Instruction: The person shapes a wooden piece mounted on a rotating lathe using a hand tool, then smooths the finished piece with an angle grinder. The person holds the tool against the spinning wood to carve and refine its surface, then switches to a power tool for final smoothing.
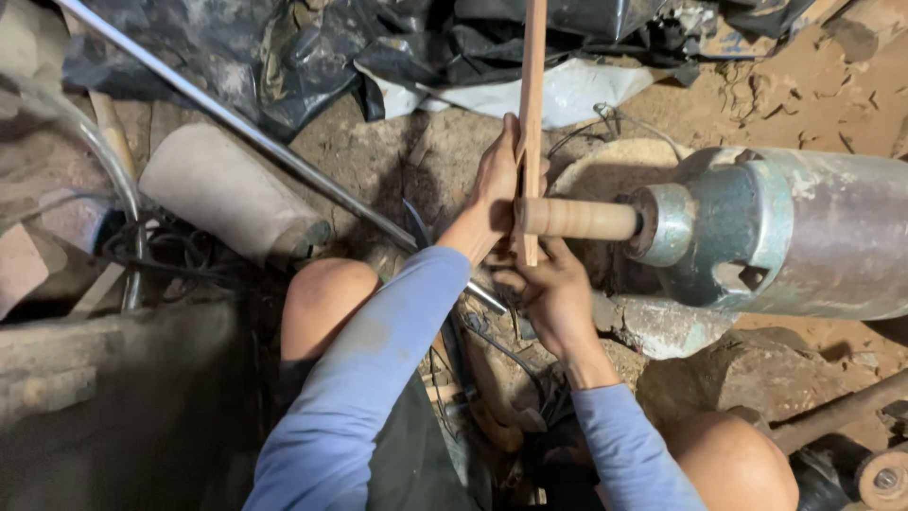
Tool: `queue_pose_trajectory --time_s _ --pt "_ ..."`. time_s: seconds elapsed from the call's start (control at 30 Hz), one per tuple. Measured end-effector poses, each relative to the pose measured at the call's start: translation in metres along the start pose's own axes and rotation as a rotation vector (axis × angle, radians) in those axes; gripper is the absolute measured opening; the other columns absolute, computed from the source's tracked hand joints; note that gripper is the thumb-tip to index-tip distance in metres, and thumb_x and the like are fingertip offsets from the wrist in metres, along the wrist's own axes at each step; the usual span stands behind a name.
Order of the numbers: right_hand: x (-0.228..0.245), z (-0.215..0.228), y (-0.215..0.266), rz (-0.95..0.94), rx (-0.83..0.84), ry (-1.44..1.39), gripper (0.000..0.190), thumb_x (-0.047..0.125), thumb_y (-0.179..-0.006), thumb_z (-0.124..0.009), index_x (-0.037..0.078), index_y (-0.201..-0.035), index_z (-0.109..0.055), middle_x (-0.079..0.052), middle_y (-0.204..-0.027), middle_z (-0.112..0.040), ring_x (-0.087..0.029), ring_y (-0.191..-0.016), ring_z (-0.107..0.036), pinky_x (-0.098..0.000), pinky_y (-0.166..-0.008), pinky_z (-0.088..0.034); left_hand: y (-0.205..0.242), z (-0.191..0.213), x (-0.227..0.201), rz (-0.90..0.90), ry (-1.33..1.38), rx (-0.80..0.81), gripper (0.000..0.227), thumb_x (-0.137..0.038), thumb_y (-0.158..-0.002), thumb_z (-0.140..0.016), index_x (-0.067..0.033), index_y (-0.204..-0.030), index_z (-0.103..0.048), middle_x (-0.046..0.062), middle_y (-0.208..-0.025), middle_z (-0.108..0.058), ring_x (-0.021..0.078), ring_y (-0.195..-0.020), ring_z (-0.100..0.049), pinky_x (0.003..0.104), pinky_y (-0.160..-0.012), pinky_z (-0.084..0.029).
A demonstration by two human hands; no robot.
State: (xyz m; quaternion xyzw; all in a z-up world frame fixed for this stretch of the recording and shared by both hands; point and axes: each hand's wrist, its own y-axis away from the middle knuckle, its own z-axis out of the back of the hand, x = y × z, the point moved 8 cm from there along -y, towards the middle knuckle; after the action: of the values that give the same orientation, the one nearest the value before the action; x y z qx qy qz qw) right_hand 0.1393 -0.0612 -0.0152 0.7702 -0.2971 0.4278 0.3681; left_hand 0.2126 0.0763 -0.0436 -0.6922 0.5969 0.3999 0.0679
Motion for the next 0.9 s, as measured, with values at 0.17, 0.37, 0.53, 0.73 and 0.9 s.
queue_pose_trajectory --time_s 0.17,0.37,0.53,0.73,0.9 --pt "-0.005 -0.005 0.01 -0.14 0.216 -0.603 0.036 0.021 -0.11 -0.054 -0.011 -0.126 -0.054 -0.021 -0.106 -0.065 -0.024 -0.086 -0.069 -0.0298 -0.071 -0.059 -0.001 -0.014 -0.005 -0.062 -0.003 0.065 0.06 -0.068 -0.102 -0.045 -0.0112 -0.087 -0.057 0.004 -0.063 -0.056 0.0139 -0.049 -0.051 0.03 -0.044 -0.045" --pt "-0.016 0.004 -0.008 -0.176 0.214 -0.789 0.024 0.005 -0.102 -0.056 -0.01 -0.122 -0.055 -0.015 -0.1 -0.061 -0.011 -0.076 -0.058 -0.0169 -0.062 -0.051 -0.007 -0.014 -0.016 -0.103 -0.208 -0.044 0.06 -0.068 -0.097 -0.044 -0.0116 -0.085 -0.062 0.002 -0.064 -0.058 0.0127 -0.049 -0.053 0.03 -0.044 -0.048" --pt "-0.016 -0.001 -0.023 -0.197 0.299 -0.917 0.021 -0.002 -0.1 -0.056 -0.013 -0.118 -0.055 -0.01 -0.093 -0.054 -0.01 -0.075 -0.051 -0.0172 -0.061 -0.048 -0.027 -0.01 -0.012 -0.109 -0.111 -0.026 0.06 -0.067 -0.098 -0.042 -0.0121 -0.086 -0.063 0.0 -0.061 -0.055 0.0111 -0.049 -0.048 0.029 -0.044 -0.042" --pt "-0.02 0.002 -0.031 -0.232 0.283 -0.957 0.025 -0.004 -0.095 -0.056 -0.015 -0.118 -0.055 -0.01 -0.087 -0.053 -0.011 -0.072 -0.05 -0.0173 -0.059 -0.046 -0.042 -0.006 -0.011 -0.1 -0.136 -0.056 0.062 -0.067 -0.098 -0.045 -0.0085 -0.084 -0.062 0.002 -0.06 -0.056 0.0131 -0.048 -0.049 0.031 -0.044 -0.042" --pt "-0.02 0.004 -0.034 -0.232 0.305 -0.963 0.022 -0.006 -0.096 -0.056 -0.012 -0.117 -0.056 -0.008 -0.084 -0.052 -0.011 -0.07 -0.049 -0.0186 -0.059 -0.045 -0.044 -0.009 -0.013 -0.128 -0.149 -0.035 0.062 -0.068 -0.096 -0.044 -0.0104 -0.087 -0.063 0.002 -0.06 -0.056 0.0132 -0.048 -0.05 0.031 -0.043 -0.044"
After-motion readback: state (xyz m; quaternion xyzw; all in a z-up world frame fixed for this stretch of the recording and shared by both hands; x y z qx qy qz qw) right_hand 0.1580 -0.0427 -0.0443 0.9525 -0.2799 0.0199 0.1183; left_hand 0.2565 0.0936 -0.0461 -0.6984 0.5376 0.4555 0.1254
